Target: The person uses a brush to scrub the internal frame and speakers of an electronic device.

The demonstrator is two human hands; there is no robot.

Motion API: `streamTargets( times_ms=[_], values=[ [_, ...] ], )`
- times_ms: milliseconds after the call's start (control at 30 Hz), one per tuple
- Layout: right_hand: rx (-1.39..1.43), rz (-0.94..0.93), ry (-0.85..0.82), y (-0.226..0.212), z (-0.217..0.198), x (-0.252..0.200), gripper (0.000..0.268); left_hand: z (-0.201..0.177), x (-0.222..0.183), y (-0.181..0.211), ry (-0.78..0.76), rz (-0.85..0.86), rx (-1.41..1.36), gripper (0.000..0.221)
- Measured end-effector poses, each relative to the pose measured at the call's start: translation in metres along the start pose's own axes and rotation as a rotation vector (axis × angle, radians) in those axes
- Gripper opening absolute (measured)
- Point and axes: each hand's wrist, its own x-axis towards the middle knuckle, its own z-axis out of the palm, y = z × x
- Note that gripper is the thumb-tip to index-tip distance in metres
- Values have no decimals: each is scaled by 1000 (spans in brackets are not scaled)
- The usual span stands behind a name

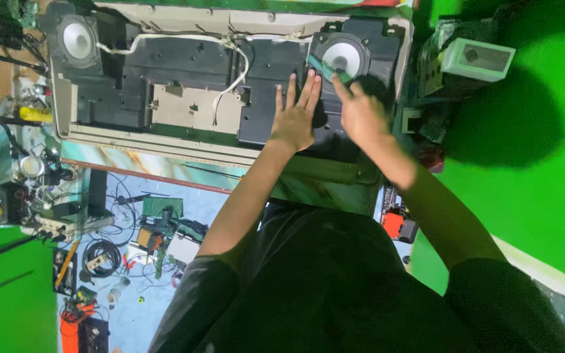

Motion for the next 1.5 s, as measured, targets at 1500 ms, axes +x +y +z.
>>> streamTargets(
  times_ms=[1500],
  values=[
    [-102, -293, -193, 69, -60, 39, 58, 63, 13, -37, 281, 46, -1253, 80]
  ],
)
